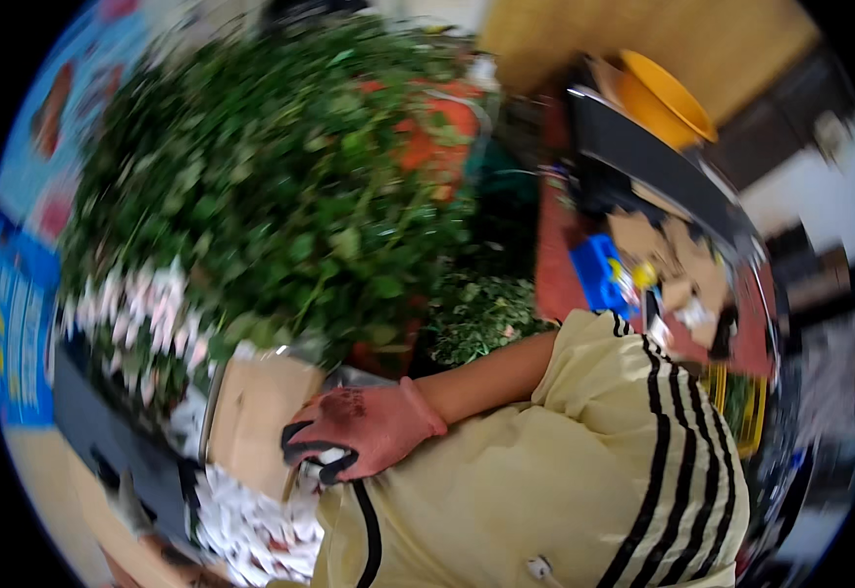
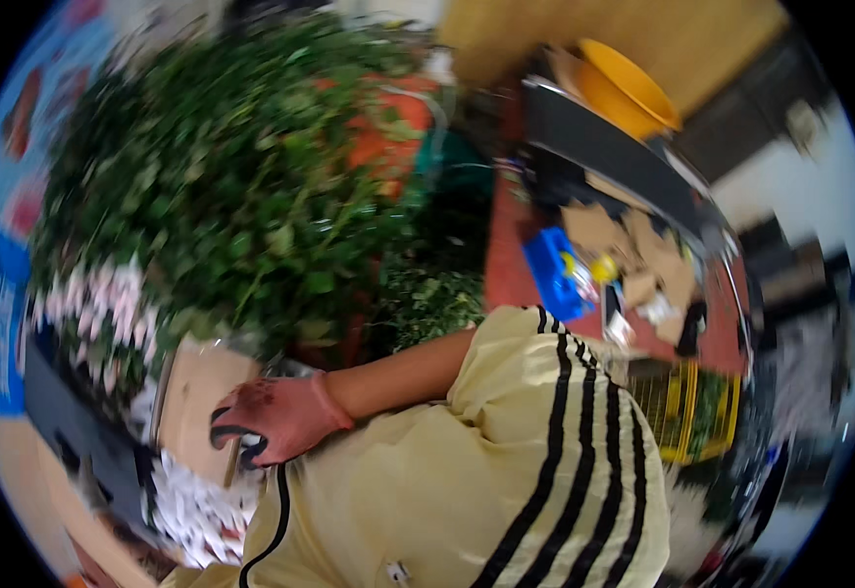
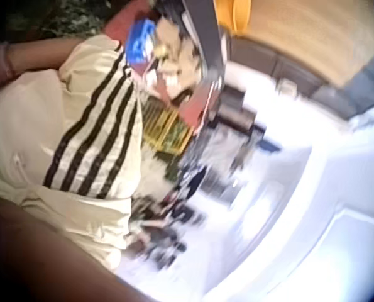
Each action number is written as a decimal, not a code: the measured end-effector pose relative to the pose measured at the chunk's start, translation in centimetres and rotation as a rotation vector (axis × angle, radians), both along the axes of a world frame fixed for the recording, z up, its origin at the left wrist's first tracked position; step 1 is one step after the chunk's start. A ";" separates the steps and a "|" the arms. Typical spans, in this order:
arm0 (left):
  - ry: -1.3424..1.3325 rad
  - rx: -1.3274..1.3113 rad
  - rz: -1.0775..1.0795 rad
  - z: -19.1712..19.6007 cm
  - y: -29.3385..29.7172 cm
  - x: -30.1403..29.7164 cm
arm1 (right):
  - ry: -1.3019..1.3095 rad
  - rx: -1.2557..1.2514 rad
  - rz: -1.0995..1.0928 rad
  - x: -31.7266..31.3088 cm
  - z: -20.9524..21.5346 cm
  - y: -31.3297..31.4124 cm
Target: The person arranges pink roses into a cardboard tray, secures them with a stapler, and wraps the tray in plastic. They then place the tray on a stack of similar units and proceed to wrap individual roses in black paper and protective foam sleeves.
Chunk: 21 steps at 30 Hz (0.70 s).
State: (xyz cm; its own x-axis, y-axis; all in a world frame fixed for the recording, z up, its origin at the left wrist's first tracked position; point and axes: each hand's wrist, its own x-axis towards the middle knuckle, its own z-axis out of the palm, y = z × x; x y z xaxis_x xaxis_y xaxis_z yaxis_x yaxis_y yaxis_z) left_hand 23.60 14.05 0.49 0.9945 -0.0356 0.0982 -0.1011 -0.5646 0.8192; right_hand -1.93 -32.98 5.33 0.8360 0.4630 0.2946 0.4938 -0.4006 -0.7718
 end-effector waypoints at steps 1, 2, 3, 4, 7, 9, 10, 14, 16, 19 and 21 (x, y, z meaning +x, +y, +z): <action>-0.009 0.157 0.084 0.4 1.6 1.2 | -0.072 -0.016 -0.160 -2.2 -0.5 -1.8; 0.038 0.293 0.161 0.0 2.8 1.5 | -0.075 -0.077 -0.255 -3.6 -1.8 -2.3; -0.004 0.325 0.160 0.1 2.4 1.6 | -0.006 0.017 -0.409 -5.8 -3.1 -3.8; -0.145 0.336 0.145 0.3 1.4 0.8 | 0.080 0.092 -0.478 -8.0 -4.3 -6.3; -0.398 0.275 0.132 1.3 -5.8 -3.5 | 0.081 -0.083 -1.024 -15.7 -7.6 -14.1; -0.476 0.194 0.083 2.3 -11.9 -6.6 | -0.016 -0.169 -1.603 -22.6 -8.7 -20.1; -0.499 0.149 0.051 2.7 -14.6 -8.0 | 0.063 -0.243 -1.881 -26.0 -9.2 -23.2; -0.487 0.006 -0.073 3.3 -22.5 -12.1 | 0.566 0.257 -1.941 -36.7 -12.3 -31.9; -0.464 -0.040 -0.125 3.5 -25.3 -13.6 | 0.839 0.703 -1.711 -39.4 -14.1 -33.7; -0.437 -0.079 -0.190 4.0 -29.2 -15.6 | 0.766 0.796 -1.511 -40.4 -15.4 -34.5; -0.427 -0.101 -0.222 4.4 -31.1 -16.6 | 0.733 0.725 -1.588 -40.1 -15.2 -34.0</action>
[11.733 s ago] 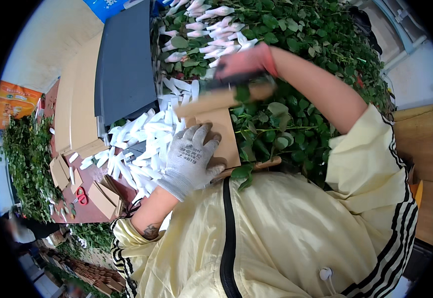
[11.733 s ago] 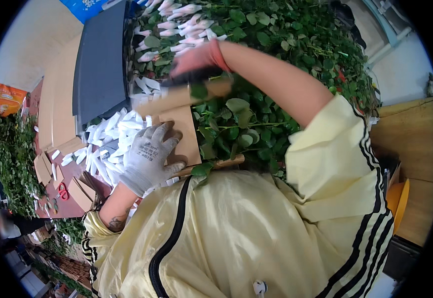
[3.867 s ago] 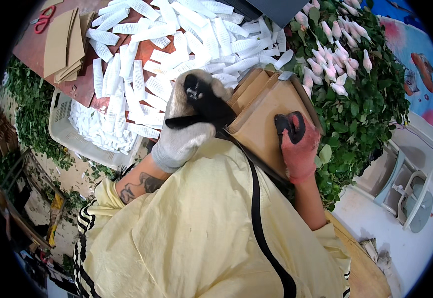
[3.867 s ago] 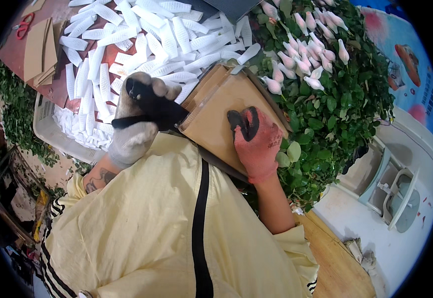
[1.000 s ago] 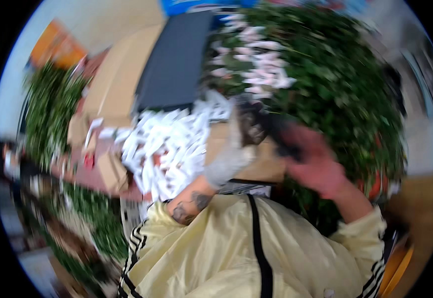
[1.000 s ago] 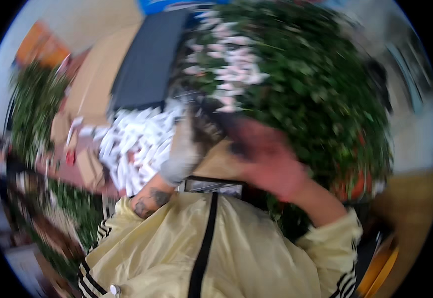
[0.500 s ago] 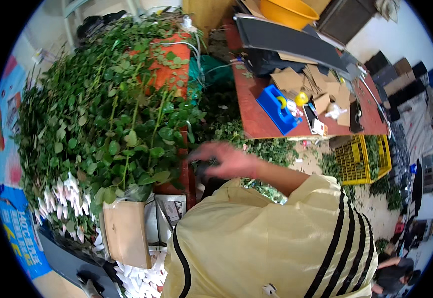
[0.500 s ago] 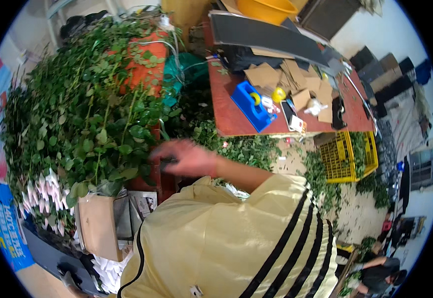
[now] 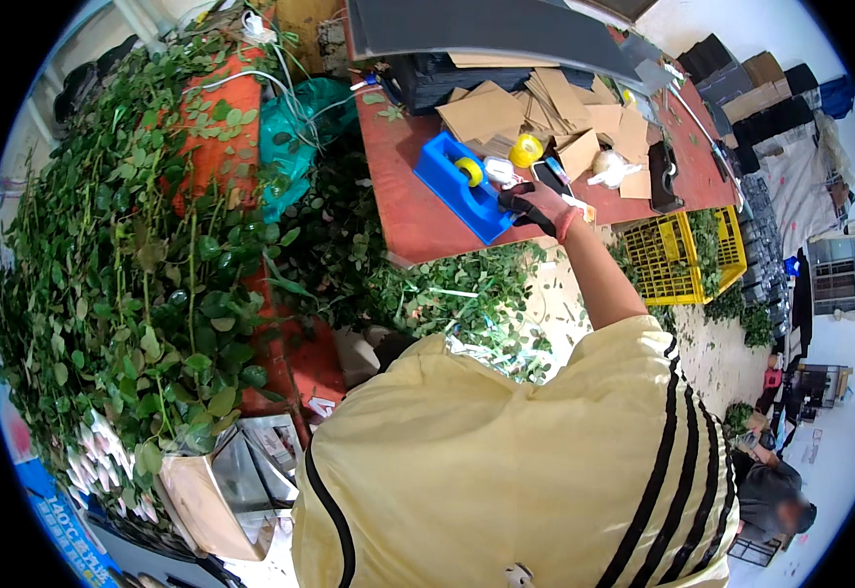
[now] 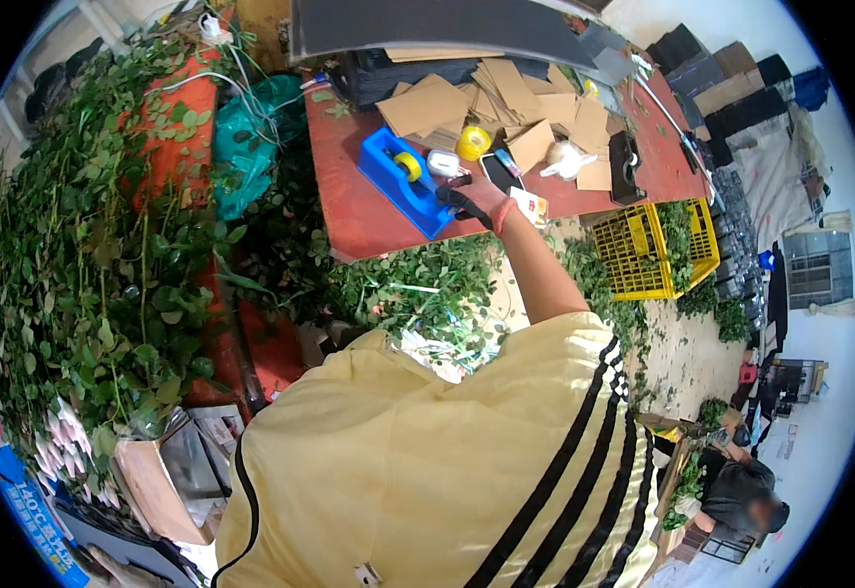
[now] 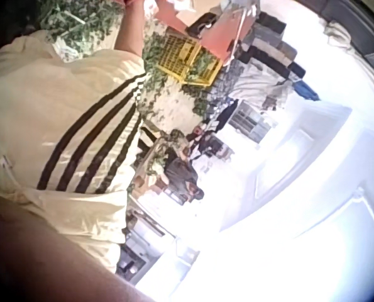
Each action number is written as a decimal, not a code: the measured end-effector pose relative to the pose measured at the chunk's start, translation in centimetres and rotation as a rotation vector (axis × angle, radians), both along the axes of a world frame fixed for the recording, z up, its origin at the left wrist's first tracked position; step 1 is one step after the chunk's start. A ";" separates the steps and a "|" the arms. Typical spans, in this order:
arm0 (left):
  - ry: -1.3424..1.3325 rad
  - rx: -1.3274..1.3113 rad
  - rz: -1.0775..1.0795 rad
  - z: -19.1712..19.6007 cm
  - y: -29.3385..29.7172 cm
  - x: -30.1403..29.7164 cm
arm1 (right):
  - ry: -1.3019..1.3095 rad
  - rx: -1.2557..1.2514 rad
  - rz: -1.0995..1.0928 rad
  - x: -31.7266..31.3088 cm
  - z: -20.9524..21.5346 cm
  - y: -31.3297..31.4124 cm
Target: The person arranges pink roses into a cardboard tray, secures them with a stapler, and wraps the tray in plastic. They then place the tray on a stack of similar units and proceed to wrap individual roses in black paper and protective foam sleeves.
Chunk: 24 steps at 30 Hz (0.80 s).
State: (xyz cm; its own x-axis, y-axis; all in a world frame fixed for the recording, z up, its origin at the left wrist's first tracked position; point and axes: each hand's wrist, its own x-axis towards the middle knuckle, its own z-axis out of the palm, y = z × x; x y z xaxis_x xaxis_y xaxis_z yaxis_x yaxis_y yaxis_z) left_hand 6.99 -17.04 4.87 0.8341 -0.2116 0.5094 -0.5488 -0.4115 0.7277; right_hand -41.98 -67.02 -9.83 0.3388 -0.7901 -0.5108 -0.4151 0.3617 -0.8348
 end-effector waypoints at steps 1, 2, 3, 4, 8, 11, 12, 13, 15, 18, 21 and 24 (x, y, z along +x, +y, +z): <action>0.005 -0.002 -0.011 0.1 -0.6 -0.4 | 0.036 -0.103 0.031 0.1 0.3 0.5; 0.015 -0.001 -0.020 0.1 -1.0 -0.7 | 0.014 -0.268 0.047 0.2 0.6 1.1; 0.024 -0.001 -0.026 0.1 -1.2 -1.0 | 0.264 -0.678 0.055 -0.1 0.9 2.0; 0.029 -0.001 -0.032 -0.1 -1.4 -1.1 | 0.272 -0.719 -0.037 -0.2 0.9 2.8; 0.035 -0.004 -0.061 -0.2 -2.5 -1.1 | 0.174 -0.210 -0.143 -1.9 -0.9 6.0; 0.038 -0.011 -0.068 1.1 -3.9 -1.6 | 0.392 -0.237 -0.133 -2.4 -3.4 5.9; 0.036 -0.022 -0.067 1.8 -4.1 -1.9 | 0.396 -0.252 -0.106 -2.4 -3.8 5.4; 0.048 -0.024 -0.053 2.6 -3.9 -2.4 | 0.336 -0.285 -0.034 -2.0 -4.0 4.6; 0.128 -0.066 0.109 4.0 -1.6 -3.4 | 0.653 -0.484 0.346 -0.8 -3.0 2.7; 0.306 0.261 0.412 5.1 6.2 -7.8 | 0.334 -0.443 0.349 1.3 2.6 1.8; 0.147 0.513 0.158 1.4 12.0 -8.8 | 0.890 -0.224 0.741 8.1 10.6 2.3; 0.149 0.516 0.057 -2.1 14.7 -9.9 | 0.383 -1.100 1.210 20.2 16.8 9.5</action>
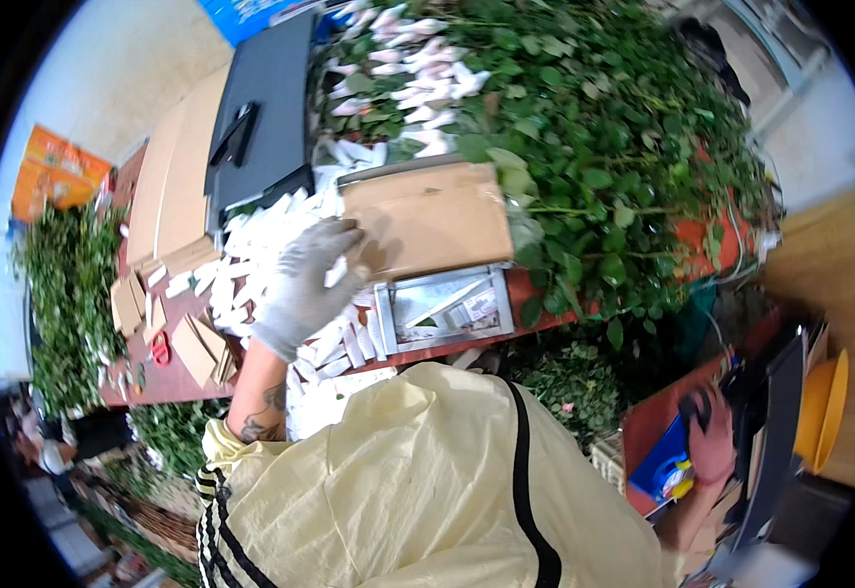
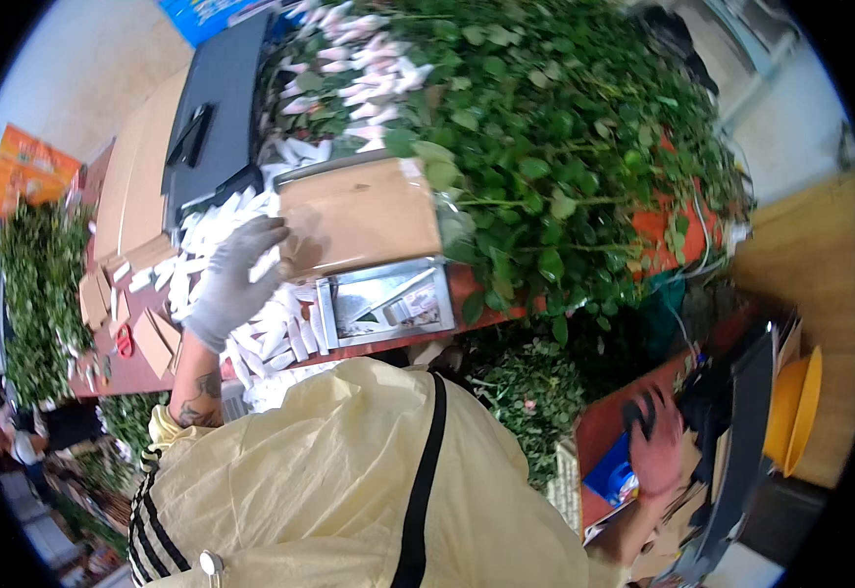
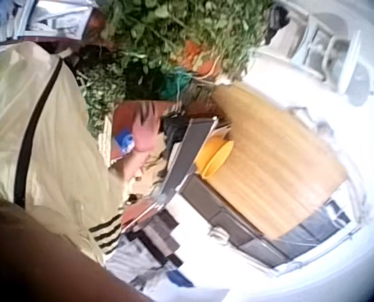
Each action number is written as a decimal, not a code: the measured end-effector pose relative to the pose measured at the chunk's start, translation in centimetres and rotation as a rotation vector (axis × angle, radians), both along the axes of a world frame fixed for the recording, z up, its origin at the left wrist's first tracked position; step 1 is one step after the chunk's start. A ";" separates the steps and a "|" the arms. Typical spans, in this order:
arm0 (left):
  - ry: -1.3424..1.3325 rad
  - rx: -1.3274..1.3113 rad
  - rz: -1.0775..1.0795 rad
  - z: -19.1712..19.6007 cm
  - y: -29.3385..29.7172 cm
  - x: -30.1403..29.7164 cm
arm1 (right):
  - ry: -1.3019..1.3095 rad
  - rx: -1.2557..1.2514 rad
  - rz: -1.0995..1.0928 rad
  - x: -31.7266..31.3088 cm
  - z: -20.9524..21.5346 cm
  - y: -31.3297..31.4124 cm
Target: The person arranges pink roses into a cardboard tray, secures them with a stapler, and wraps the tray in plastic. They then place the tray on a stack of similar units and proceed to wrap individual roses in black paper and protective foam sleeves.
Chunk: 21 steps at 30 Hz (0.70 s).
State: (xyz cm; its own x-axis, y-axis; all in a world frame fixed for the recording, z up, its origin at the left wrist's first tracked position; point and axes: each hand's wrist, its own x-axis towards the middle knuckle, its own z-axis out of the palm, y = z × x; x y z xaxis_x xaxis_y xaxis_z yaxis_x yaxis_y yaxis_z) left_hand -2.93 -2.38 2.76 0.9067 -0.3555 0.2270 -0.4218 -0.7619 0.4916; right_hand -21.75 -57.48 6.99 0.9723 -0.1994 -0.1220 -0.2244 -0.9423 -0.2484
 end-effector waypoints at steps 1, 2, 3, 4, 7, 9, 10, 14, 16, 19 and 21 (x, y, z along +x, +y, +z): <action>-0.002 0.045 0.030 -0.8 0.3 0.0 | -0.040 -0.031 0.379 5.6 1.5 3.6; -0.104 0.092 0.012 -1.6 0.2 0.1 | -0.048 0.025 0.490 10.3 2.8 7.7; -0.141 0.139 0.006 -1.9 0.1 0.3 | -0.092 -0.077 0.734 15.1 3.6 12.7; -0.050 0.184 0.023 -2.4 -0.3 0.5 | -0.184 -0.095 0.862 19.6 3.2 17.4; -0.060 0.167 0.016 -2.8 -0.7 1.2 | -0.011 -0.590 1.234 29.3 1.5 30.3; -0.054 0.145 0.008 -3.5 -0.4 1.5 | 0.219 -0.598 1.295 33.4 0.1 35.1; -0.034 0.141 0.013 -3.8 -0.2 1.5 | 0.275 -0.626 1.287 34.5 -0.5 36.4; -0.104 0.027 0.044 -4.8 -0.2 1.8 | 0.326 -0.687 1.340 36.2 -1.8 38.6; 0.062 0.083 0.064 -4.4 -0.7 2.4 | 0.292 -0.767 1.355 36.5 -1.6 38.9; 0.014 0.146 0.061 -2.9 -2.1 3.7 | 0.067 -0.768 1.141 36.9 -0.9 38.4; -0.041 0.178 0.079 -2.2 -3.0 4.5 | -0.099 -0.517 1.004 36.4 -0.5 36.3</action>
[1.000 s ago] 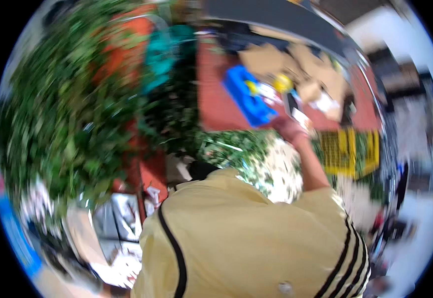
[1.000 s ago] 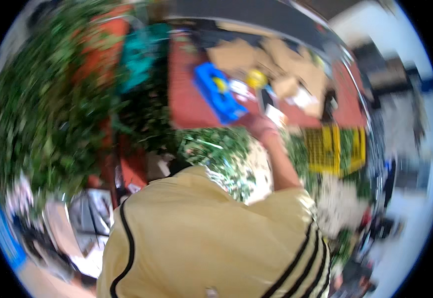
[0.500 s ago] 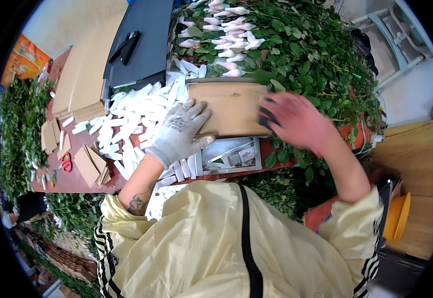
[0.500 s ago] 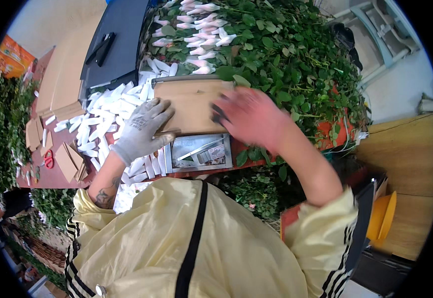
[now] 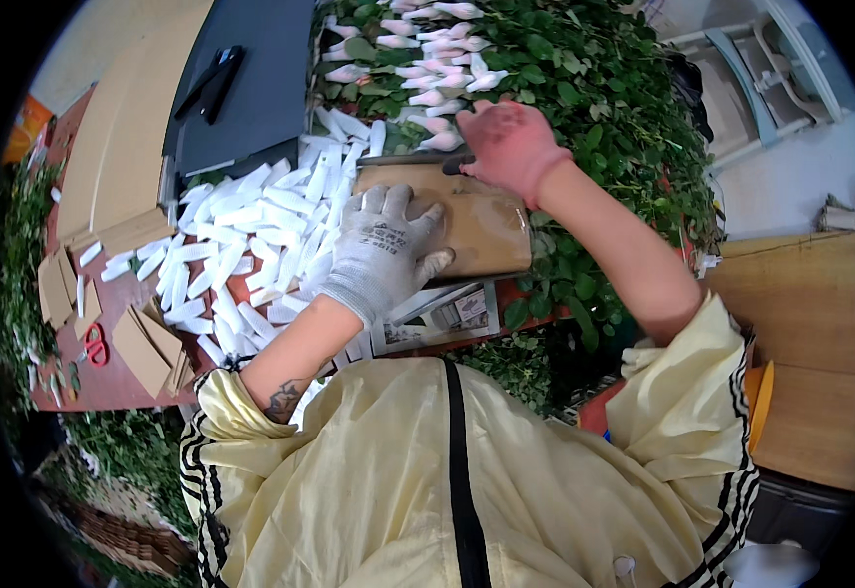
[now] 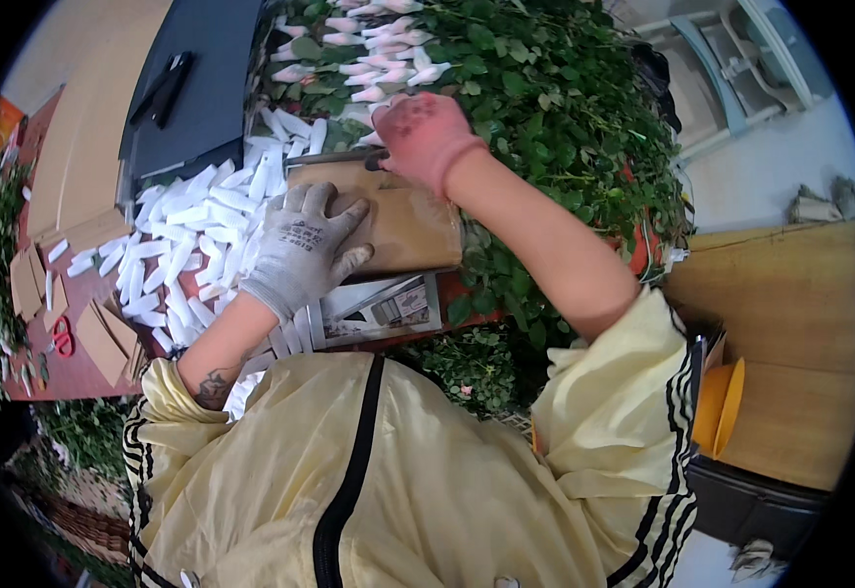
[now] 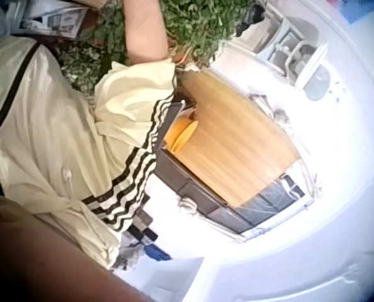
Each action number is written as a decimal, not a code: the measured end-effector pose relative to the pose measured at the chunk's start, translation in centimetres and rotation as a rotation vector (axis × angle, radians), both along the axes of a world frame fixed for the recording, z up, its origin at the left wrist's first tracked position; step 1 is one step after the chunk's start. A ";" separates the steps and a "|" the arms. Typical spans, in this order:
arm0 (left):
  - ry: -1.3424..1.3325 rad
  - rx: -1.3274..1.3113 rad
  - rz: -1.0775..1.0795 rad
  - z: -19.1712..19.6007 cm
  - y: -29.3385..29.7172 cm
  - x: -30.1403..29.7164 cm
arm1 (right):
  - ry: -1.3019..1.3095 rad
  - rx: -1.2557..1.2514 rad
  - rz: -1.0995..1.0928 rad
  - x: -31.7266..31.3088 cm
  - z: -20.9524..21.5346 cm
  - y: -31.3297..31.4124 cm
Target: The person arranges pink roses into a cardboard tray, secures them with a stapler, and wraps the tray in plastic. They then place the tray on a stack of similar units and proceed to wrap individual roses in black paper and protective foam sleeves.
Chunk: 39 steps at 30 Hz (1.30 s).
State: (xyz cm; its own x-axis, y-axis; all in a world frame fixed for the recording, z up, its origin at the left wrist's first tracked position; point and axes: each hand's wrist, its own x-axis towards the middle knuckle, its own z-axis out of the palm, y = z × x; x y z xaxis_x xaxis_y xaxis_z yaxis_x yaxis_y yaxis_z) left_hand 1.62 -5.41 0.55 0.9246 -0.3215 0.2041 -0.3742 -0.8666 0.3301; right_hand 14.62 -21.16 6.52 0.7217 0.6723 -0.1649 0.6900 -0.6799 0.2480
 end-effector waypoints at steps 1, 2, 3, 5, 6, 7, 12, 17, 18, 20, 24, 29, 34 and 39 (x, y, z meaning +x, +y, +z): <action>-0.008 0.007 0.021 0.0 -0.5 0.4 | -0.056 0.166 -0.035 -0.5 0.3 -1.8; 0.069 0.022 0.024 -0.3 -0.9 0.8 | -0.098 0.364 -0.067 -1.6 0.3 -4.0; 0.005 0.043 0.063 -0.9 -1.4 1.2 | -0.190 0.589 -0.075 -3.2 0.3 -6.6; -0.074 0.054 0.062 -2.7 -2.8 2.4 | -0.201 0.743 -0.230 -7.9 0.1 -12.6; -0.169 0.039 0.038 -3.8 -3.4 2.8 | 0.005 0.866 -0.416 -10.7 0.1 -15.7; -0.213 0.067 0.024 -4.7 -4.0 3.4 | 0.173 1.032 -0.482 -13.9 0.0 -18.5; -0.330 0.190 -0.224 -3.7 -6.3 6.0 | -0.090 1.161 -1.157 -35.5 -2.9 -29.0; -0.315 -0.333 -0.131 1.9 -8.8 -0.6 | -0.758 1.290 -1.589 -56.5 -9.8 -36.4; -0.237 -0.360 -0.253 1.5 -11.2 -2.0 | -0.905 1.035 -1.756 -59.1 -11.0 -38.0; 0.266 -0.677 -0.167 -1.3 -17.8 -6.2 | -0.689 1.360 -1.895 -61.5 -13.7 -40.8; 0.955 -0.697 -0.781 -6.4 -31.5 -16.3 | -0.162 1.907 -1.829 -59.5 -17.7 -44.0; 1.375 -0.287 -1.144 -9.4 -41.4 -25.8 | -0.058 1.835 -1.748 -56.1 -16.6 -44.3; 1.839 -0.511 -0.700 -11.1 -43.8 -30.1 | -0.485 1.821 -1.691 -63.6 -12.5 -35.3; 1.936 -0.681 -0.445 -11.9 -47.1 -32.8 | -0.401 1.707 -1.917 -72.6 -13.1 -25.8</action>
State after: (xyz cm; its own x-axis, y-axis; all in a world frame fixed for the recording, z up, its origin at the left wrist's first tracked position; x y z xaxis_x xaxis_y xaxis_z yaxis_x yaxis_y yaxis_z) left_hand -31.15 -52.55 -11.31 -0.0512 -0.8367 -0.5453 0.6579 -0.4390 0.6119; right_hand -57.99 -47.01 -6.57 0.2525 -0.9356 -0.2468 -0.4123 0.1267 -0.9022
